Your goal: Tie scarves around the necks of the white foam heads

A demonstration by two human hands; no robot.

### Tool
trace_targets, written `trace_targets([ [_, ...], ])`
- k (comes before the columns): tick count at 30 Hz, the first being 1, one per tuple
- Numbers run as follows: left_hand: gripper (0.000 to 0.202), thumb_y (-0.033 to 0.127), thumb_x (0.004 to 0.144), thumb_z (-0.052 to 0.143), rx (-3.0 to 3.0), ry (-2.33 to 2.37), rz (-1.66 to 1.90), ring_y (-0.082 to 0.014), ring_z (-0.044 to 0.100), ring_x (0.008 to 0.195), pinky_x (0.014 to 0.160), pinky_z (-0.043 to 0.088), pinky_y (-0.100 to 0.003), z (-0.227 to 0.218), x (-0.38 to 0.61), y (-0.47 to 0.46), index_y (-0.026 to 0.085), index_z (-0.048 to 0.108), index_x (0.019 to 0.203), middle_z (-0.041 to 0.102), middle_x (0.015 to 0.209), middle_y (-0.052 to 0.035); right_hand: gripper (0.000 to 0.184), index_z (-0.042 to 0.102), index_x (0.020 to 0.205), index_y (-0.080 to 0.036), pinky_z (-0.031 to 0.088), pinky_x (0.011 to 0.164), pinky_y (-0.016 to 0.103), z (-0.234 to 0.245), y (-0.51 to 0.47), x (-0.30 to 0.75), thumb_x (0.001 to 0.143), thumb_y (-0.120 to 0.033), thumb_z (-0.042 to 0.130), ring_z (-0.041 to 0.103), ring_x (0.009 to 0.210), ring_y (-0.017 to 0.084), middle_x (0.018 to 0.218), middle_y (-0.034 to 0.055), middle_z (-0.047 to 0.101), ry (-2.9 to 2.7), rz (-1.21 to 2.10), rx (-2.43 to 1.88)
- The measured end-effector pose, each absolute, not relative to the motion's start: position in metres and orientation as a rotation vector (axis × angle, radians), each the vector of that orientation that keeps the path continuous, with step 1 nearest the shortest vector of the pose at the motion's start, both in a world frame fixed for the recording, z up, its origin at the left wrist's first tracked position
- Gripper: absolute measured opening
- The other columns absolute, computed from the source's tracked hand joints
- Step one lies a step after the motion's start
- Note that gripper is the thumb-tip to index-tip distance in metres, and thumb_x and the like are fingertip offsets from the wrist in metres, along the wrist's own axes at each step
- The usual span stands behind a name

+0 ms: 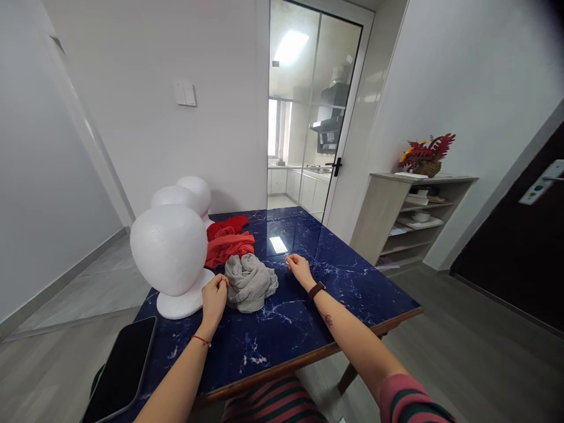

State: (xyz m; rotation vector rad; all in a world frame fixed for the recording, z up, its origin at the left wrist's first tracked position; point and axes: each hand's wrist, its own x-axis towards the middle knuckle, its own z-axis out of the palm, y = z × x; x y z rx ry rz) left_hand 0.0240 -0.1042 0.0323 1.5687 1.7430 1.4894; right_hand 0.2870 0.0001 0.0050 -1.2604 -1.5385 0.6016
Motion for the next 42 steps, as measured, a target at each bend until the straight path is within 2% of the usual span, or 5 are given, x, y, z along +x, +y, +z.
trace_targets([
  [12,0.017,0.022,0.072,0.038,1.590,1.752,1.486,-0.0119,0.039,0.049,0.051,0.027,-0.023,0.0323,0.0241,-0.1046,0.020,0.047,0.057,0.043,0.049,0.0045,0.038,0.057,0.061,-0.018,0.036,0.053,0.024,0.0067,-0.0013,0.2871,0.077,-0.050,0.046,0.050,0.048,0.013,0.049,-0.0005,0.054,-1.541,0.605,-1.251],
  [42,0.017,0.023,0.072,0.038,1.579,1.739,1.486,-0.0111,0.037,0.049,0.051,0.026,-0.023,0.0326,0.0241,-0.1051,0.020,0.046,0.058,0.041,0.050,0.0049,0.040,0.058,0.063,-0.016,0.034,0.053,0.024,0.0076,-0.0019,0.2866,0.077,-0.051,0.045,0.049,0.049,0.013,0.049,-0.0011,0.053,-1.539,0.613,-1.272],
])
